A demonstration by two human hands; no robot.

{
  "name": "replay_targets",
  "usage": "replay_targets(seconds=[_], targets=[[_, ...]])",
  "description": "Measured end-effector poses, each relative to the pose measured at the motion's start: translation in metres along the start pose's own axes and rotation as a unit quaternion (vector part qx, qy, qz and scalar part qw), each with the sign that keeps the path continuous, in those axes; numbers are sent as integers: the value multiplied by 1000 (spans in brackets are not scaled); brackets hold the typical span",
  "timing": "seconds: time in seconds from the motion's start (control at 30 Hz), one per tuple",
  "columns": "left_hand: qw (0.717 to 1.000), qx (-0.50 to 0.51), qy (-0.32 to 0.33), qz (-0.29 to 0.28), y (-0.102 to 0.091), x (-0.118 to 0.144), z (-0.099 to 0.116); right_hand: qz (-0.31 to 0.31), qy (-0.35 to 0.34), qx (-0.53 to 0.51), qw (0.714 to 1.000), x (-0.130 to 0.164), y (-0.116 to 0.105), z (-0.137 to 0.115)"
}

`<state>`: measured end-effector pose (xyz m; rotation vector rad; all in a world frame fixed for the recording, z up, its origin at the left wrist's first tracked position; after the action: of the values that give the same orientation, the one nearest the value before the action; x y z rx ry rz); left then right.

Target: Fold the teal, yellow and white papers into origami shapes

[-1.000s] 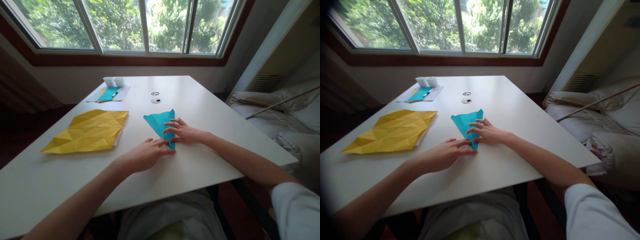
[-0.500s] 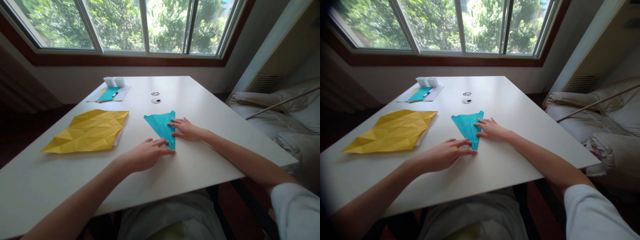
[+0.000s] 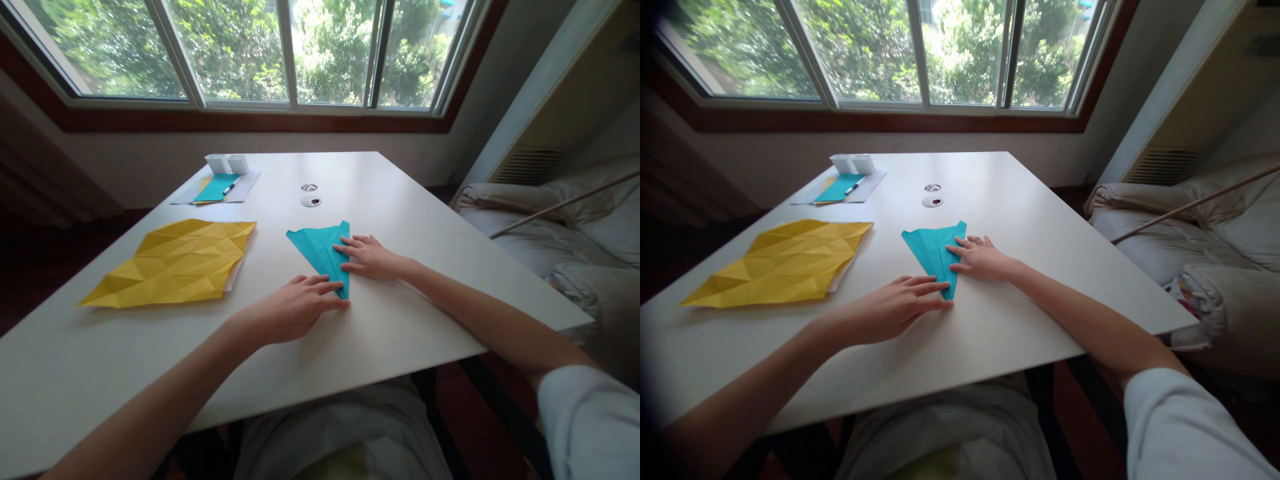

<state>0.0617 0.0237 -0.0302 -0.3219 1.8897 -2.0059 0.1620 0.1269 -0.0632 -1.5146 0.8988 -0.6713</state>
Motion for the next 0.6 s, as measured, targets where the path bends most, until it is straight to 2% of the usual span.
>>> replay_targets(seconds=[0.3, 0.6], targets=[[1000, -3, 13, 5, -1, -1, 6, 6, 3, -3, 1000, -1, -2, 0], [1000, 0, -3, -17, 0, 0, 6, -23, -20, -26, 999, 3, 3, -2]])
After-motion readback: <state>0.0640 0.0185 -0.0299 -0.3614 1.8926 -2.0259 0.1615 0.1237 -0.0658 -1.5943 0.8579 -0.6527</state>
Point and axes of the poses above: each hand's wrist, its own x-axis away from the middle knuckle, its own y-axis out of the palm, z = x × y, the point moved 9 cm from there along -x, towards the middle knuckle, and after that the axes turned 6 degrees about z, right-handed, at the moved point
